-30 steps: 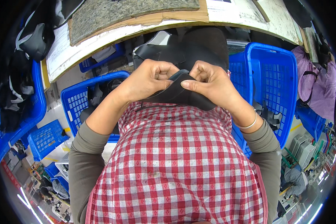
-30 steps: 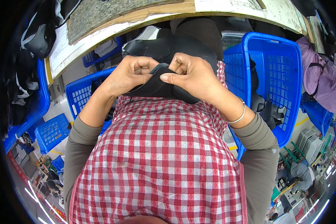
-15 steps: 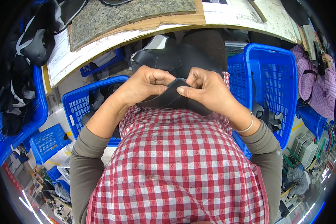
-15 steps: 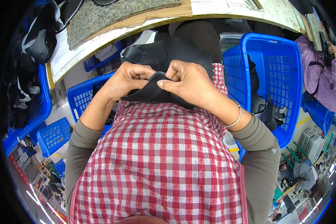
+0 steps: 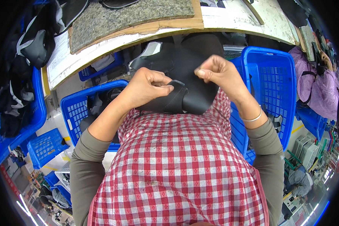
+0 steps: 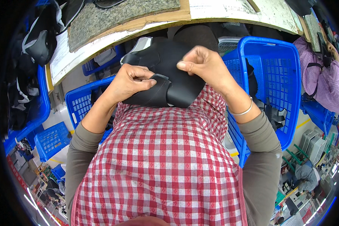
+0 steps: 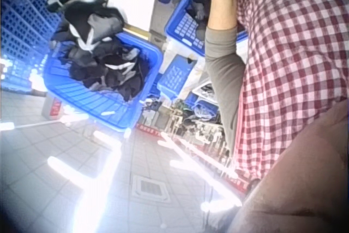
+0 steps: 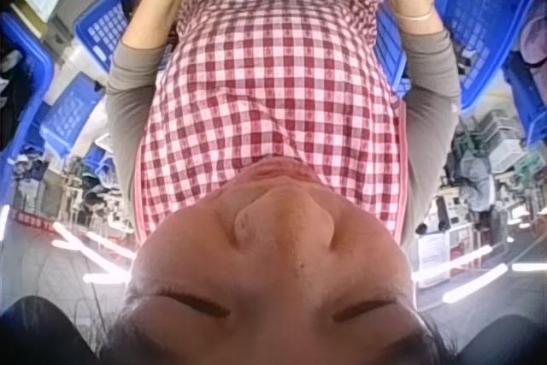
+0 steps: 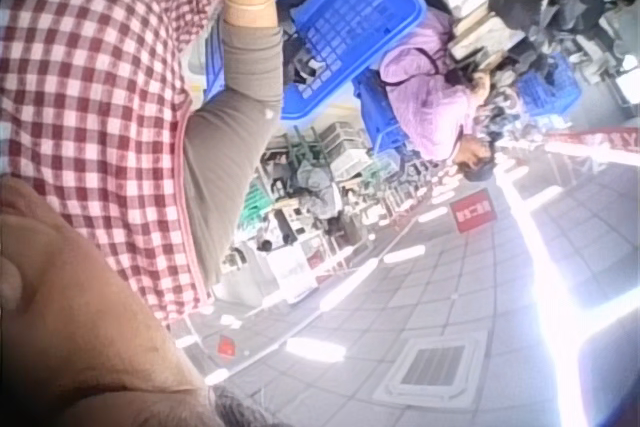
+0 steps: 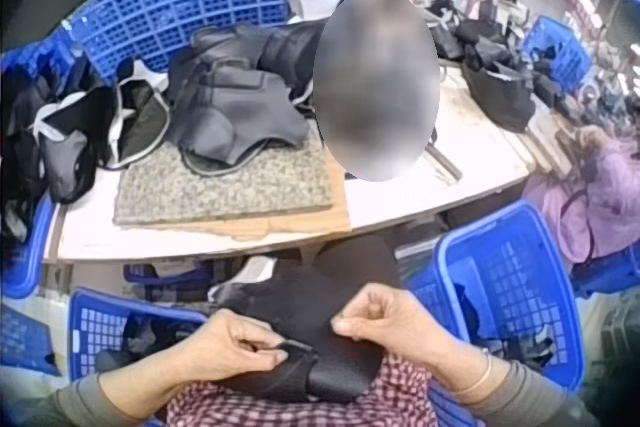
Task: The person repeatedly picks up black shoe uppers and white insoles from a workbench, aligns them, and presses the insole into the upper by hand. The person turns each assembled unit over to check the fit and then places it into a blue basket. The process repeats for multiple units throughout the clip.
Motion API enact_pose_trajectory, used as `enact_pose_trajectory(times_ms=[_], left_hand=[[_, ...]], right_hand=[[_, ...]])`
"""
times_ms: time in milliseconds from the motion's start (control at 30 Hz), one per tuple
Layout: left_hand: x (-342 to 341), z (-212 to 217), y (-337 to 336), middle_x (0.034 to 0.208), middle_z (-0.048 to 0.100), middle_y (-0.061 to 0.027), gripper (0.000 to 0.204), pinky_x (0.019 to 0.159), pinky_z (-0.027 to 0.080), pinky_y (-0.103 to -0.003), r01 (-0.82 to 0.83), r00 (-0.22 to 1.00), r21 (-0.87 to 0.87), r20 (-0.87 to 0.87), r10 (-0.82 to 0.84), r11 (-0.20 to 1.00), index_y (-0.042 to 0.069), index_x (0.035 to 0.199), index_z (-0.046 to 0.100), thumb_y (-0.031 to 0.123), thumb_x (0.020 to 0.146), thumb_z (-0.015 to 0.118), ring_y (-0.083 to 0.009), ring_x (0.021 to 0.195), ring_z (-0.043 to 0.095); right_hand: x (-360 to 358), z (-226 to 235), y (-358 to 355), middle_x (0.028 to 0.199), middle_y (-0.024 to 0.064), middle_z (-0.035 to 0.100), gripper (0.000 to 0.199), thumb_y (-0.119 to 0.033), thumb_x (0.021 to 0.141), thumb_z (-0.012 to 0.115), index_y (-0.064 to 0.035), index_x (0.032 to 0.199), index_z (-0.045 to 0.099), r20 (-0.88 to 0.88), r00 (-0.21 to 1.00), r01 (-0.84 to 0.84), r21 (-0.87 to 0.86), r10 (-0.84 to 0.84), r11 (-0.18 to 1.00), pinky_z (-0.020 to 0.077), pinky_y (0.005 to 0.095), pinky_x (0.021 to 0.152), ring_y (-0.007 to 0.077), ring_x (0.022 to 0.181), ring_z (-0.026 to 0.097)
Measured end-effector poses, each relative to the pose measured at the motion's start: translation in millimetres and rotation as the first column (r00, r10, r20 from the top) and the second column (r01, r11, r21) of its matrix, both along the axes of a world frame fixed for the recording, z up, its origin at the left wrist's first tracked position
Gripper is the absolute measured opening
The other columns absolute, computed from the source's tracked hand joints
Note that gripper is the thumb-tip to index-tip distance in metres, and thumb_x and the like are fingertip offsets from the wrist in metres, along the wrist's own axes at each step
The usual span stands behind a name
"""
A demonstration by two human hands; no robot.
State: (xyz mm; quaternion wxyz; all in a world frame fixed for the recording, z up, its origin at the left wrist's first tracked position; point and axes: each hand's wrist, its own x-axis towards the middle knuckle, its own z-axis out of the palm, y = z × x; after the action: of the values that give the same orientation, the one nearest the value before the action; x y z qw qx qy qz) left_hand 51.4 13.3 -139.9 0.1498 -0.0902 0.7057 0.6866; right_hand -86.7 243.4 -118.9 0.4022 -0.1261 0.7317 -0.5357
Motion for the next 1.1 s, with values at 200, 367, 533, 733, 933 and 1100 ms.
enact_pose_trajectory(times_ms=[200, 367, 533, 733, 933, 1100], left_hand=[[5, 60, -7, 0.077, 0.067, -0.0023, 0.017, 0.059, 0.047, -0.026, -0.068, 0.987, -0.417, -0.158, 0.001, 0.906, -0.003, 0.098, 0.08, 0.007, 0.085, 0.084, -0.0069, 0.068, 0.06], [19, 126, -73, 0.077, 0.07, -0.0054, 0.012, 0.061, 0.047, -0.027, 0.108, 0.98, -0.638, -0.061, -0.19, 0.762, -0.003, 0.095, 0.078, 0.006, 0.088, 0.077, -0.0094, 0.069, 0.061], [25, 104, -119, 0.093, 0.078, -0.0086, 0.041, 0.079, 0.057, -0.029, 0.273, 0.956, -0.311, 0.192, -0.221, 0.91, -0.004, 0.112, 0.079, 0.034, 0.101, 0.072, -0.0136, 0.083, 0.069], [2, 76, -109, 0.106, 0.078, -0.0147, 0.062, 0.091, 0.058, -0.032, 0.387, 0.921, 0.008, -0.04, -0.386, 0.922, -0.005, 0.115, 0.077, 0.052, 0.093, 0.076, -0.0195, 0.097, 0.074], [-12, 66, -106, 0.099, 0.076, -0.0075, 0.04, 0.081, 0.056, -0.026, 0.302, 0.953, -0.059, 0.025, -0.301, 0.952, -0.004, 0.113, 0.077, 0.033, 0.1, 0.073, -0.0121, 0.087, 0.069], [-11, 65, -105, 0.099, 0.075, -0.0039, 0.028, 0.083, 0.055, -0.024, 0.245, 0.968, -0.008, 0.062, -0.244, 0.969, -0.002, 0.113, 0.076, 0.021, 0.097, 0.077, -0.0096, 0.088, 0.068]], right_hand=[[27, -2, -52, 0.09, 0.015, 0.071, 0.041, -0.035, 0.076, 0.089, -0.0065, 0.1, 0.072, -0.754, 0.566, -0.395, 0.105, 0.332, 0.913, 0.0551, 0.0451, 0.078, 0.0356, 0.091, 0.07], [60, 21, -114, 0.077, 0.0145, 0.069, 0.041, -0.039, 0.075, 0.09, -0.0046, 0.086, 0.07, -0.699, 0.706, -0.297, -0.149, 0.112, 0.943, 0.0533, 0.0461, 0.069, 0.0349, 0.08, 0.069], [70, 12, -101, 0.069, 0.002, 0.062, 0.034, -0.024, 0.08, 0.093, -0.0024, 0.082, 0.067, -0.286, 0.939, -0.227, -0.098, 0.191, 0.969, 0.0468, 0.0306, 0.058, 0.0109, 0.063, 0.057], [52, -7, -37, 0.071, -0.0029, 0.066, 0.027, -0.009, 0.084, 0.09, -0.0051, 0.077, 0.064, -0.028, 0.984, -0.174, -0.351, 0.176, 0.92, 0.0447, 0.0211, 0.06, 0.0023, 0.068, 0.057], [43, -3, -37, 0.071, -0.0038, 0.065, 0.029, -0.01, 0.083, 0.09, -0.0061, 0.075, 0.063, -0.067, 0.986, -0.165, -0.253, 0.153, 0.953, 0.0442, 0.0215, 0.06, 0.0013, 0.069, 0.055], [36, -4, -35, 0.067, -0.0067, 0.056, 0.032, -0.011, 0.083, 0.091, -0.0059, 0.074, 0.06, -0.156, 0.966, -0.238, -0.245, 0.204, 0.94, 0.0404, 0.0226, 0.058, 0.0013, 0.067, 0.047]])
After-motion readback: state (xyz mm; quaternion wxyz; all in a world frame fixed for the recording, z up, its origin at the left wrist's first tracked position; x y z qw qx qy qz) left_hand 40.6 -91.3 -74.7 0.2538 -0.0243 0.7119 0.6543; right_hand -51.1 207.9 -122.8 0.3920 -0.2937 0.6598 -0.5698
